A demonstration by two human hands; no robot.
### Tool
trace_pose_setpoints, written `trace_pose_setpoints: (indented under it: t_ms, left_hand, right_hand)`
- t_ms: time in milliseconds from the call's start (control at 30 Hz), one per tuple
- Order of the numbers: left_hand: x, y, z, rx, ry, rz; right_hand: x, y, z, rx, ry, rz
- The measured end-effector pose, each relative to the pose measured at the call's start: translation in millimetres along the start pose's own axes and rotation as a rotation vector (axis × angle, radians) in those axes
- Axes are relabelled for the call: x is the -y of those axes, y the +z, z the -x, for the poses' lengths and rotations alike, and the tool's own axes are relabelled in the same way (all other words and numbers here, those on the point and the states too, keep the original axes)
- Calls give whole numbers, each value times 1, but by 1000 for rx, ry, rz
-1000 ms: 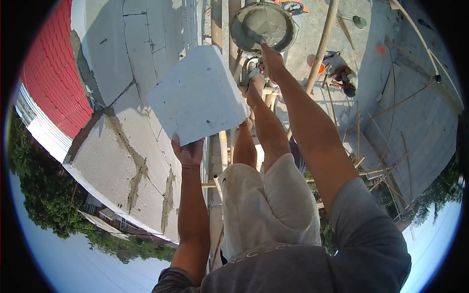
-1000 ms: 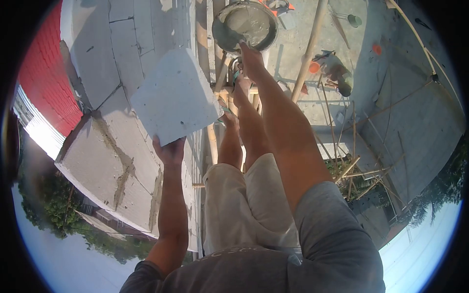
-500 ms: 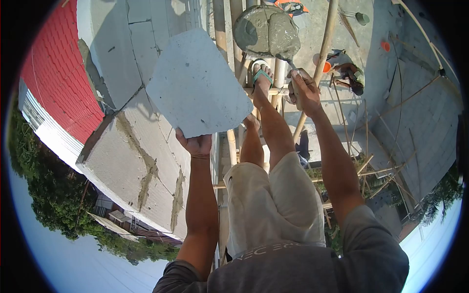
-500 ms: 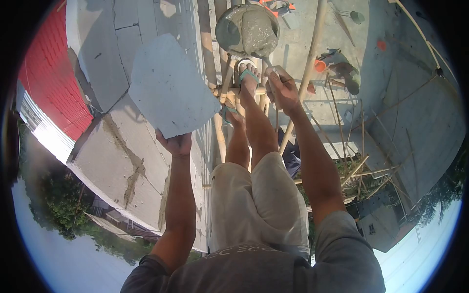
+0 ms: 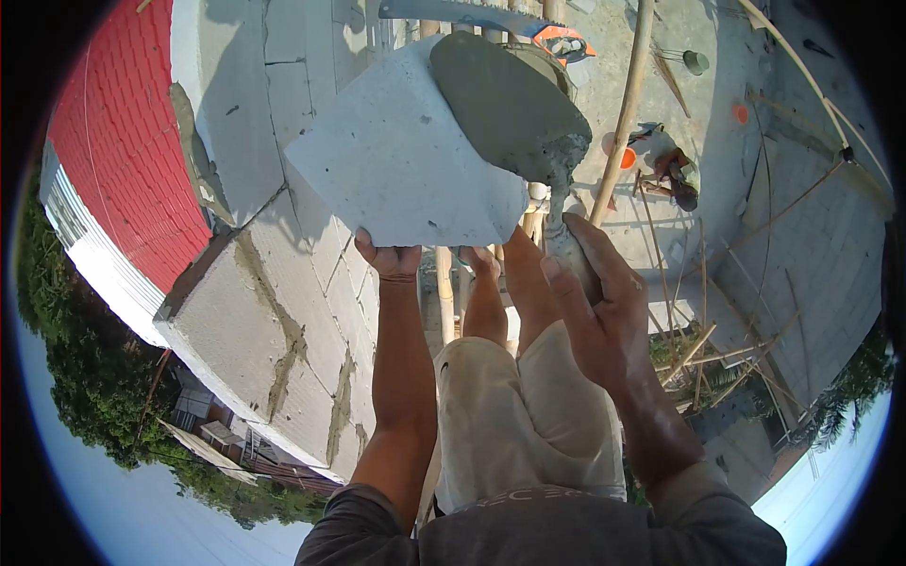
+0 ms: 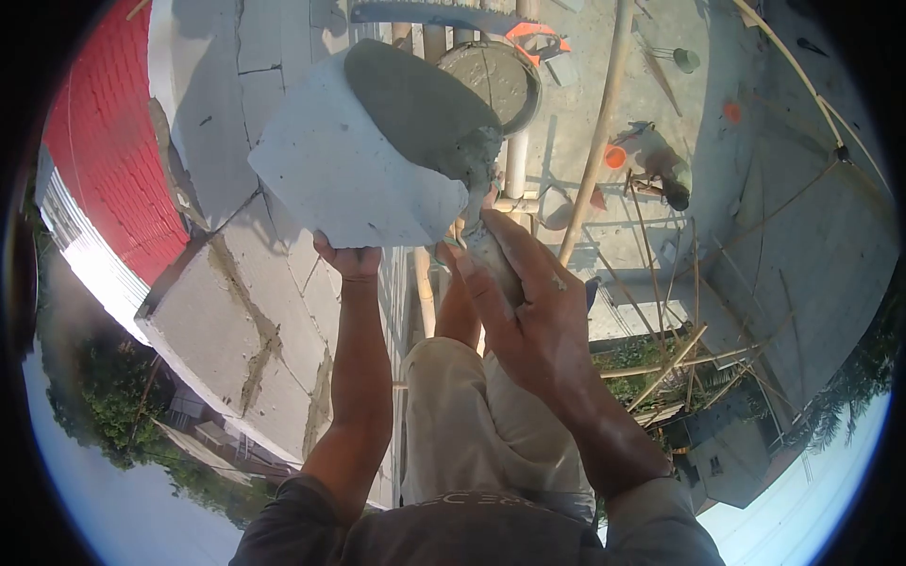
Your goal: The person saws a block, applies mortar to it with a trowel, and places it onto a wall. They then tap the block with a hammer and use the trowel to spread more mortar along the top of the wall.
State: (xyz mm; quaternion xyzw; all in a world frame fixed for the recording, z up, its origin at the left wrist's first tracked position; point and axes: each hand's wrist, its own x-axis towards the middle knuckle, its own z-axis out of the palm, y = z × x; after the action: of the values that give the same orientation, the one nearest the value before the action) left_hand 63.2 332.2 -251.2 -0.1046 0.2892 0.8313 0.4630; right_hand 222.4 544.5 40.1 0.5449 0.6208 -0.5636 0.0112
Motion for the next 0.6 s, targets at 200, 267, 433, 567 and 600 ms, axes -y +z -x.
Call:
trace_pose_setpoints:
  t_ms: [200, 267, 433, 567, 600]
  left_hand:
    - [16, 17, -19, -38, 15, 35]
    - [26, 28, -25, -43, 38, 75]
    - [44, 56, -31, -107, 95, 88]
    - [49, 41, -38, -58, 41, 283]
    - [47, 37, -37, -58, 44, 282]
  right_hand:
    - [-26, 4, 10, -118, -279, 220]
    - [-47, 24, 14, -197, -318, 259]
    - [-76, 62, 12, -293, -420, 357]
    - [-113, 62, 38, -289, -490, 284]
    - [-128, 59, 50, -263, -456, 188]
